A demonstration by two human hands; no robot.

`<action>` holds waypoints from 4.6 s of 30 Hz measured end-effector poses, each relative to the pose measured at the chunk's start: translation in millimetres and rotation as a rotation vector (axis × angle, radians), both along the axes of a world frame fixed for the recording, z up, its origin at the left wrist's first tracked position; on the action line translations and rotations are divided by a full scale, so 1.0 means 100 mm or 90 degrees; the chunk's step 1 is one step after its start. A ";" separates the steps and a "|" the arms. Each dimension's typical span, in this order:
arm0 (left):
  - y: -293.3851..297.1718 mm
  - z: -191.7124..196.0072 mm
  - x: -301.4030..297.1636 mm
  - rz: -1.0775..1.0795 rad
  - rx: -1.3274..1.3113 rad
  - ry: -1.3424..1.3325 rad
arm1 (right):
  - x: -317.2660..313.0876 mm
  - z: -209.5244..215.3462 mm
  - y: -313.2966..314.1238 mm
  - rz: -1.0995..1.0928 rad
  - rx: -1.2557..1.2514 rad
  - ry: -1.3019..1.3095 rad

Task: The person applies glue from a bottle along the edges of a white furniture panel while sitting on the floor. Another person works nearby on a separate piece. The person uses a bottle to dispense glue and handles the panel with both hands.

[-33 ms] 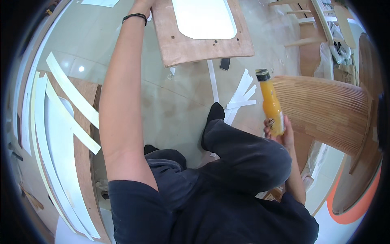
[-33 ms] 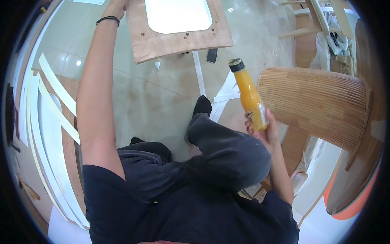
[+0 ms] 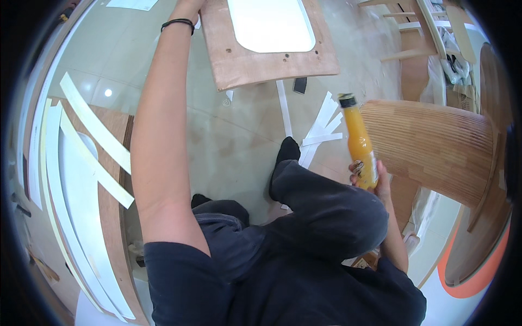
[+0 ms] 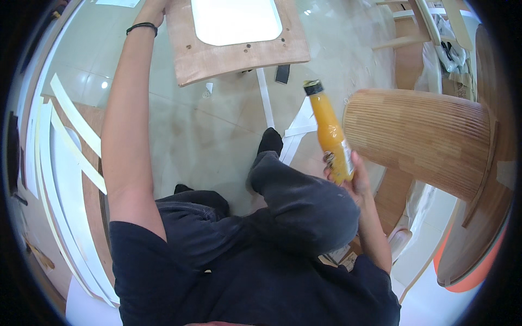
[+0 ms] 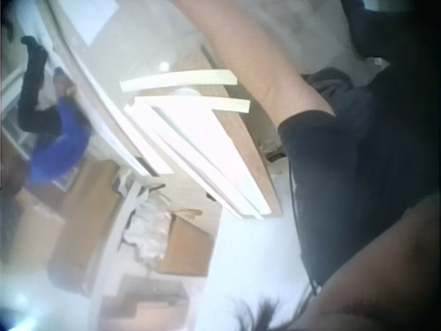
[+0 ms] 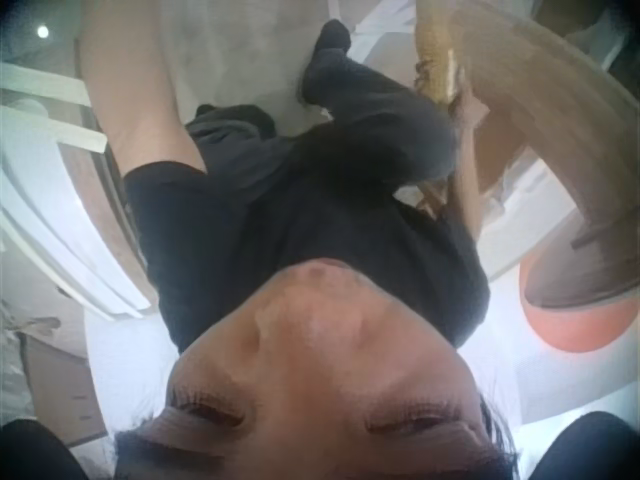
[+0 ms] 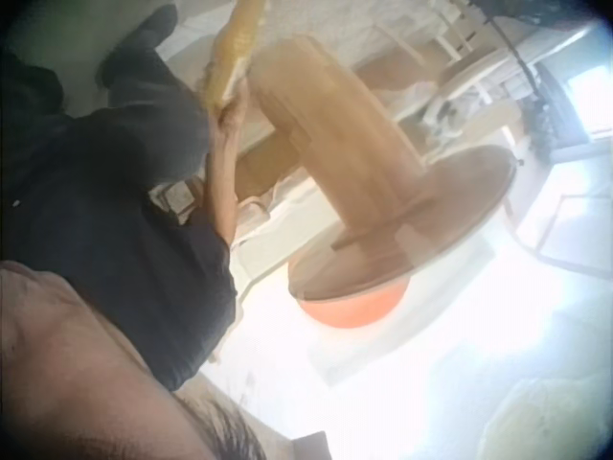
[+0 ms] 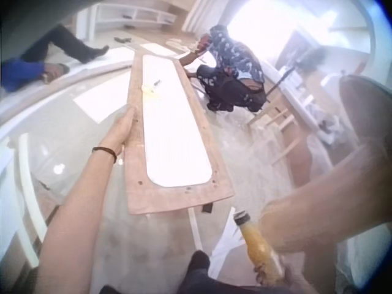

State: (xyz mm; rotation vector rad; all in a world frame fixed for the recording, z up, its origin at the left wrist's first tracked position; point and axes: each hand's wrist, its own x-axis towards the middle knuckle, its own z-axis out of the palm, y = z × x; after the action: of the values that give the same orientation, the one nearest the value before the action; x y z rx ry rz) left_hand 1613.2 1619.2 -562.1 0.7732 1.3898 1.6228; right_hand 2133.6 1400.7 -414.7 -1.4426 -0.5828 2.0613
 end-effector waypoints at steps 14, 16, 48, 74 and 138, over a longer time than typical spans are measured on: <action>-0.09 0.13 0.05 0.055 -0.044 0.095 | -0.33 -0.70 0.28 0.193 0.182 -0.132; -0.09 0.13 0.05 0.061 -0.051 0.095 | -0.40 -0.72 0.29 0.182 0.239 -0.234; -0.08 0.09 0.04 0.086 -0.050 0.122 | -1.04 -0.53 0.37 0.196 0.543 -0.747; -0.11 0.19 0.07 0.093 -0.100 0.118 | -0.53 -0.33 0.68 0.306 0.562 -0.726; 0.02 -0.05 0.08 0.138 -0.137 0.195 | -1.58 -0.44 -0.04 0.386 0.463 -0.431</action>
State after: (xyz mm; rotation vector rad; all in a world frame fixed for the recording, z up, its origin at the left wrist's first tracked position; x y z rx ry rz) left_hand 1620.9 1621.0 -567.2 0.7886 1.8891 1.5253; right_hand 1975.1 1396.5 -459.1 -1.5627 -2.0004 1.3800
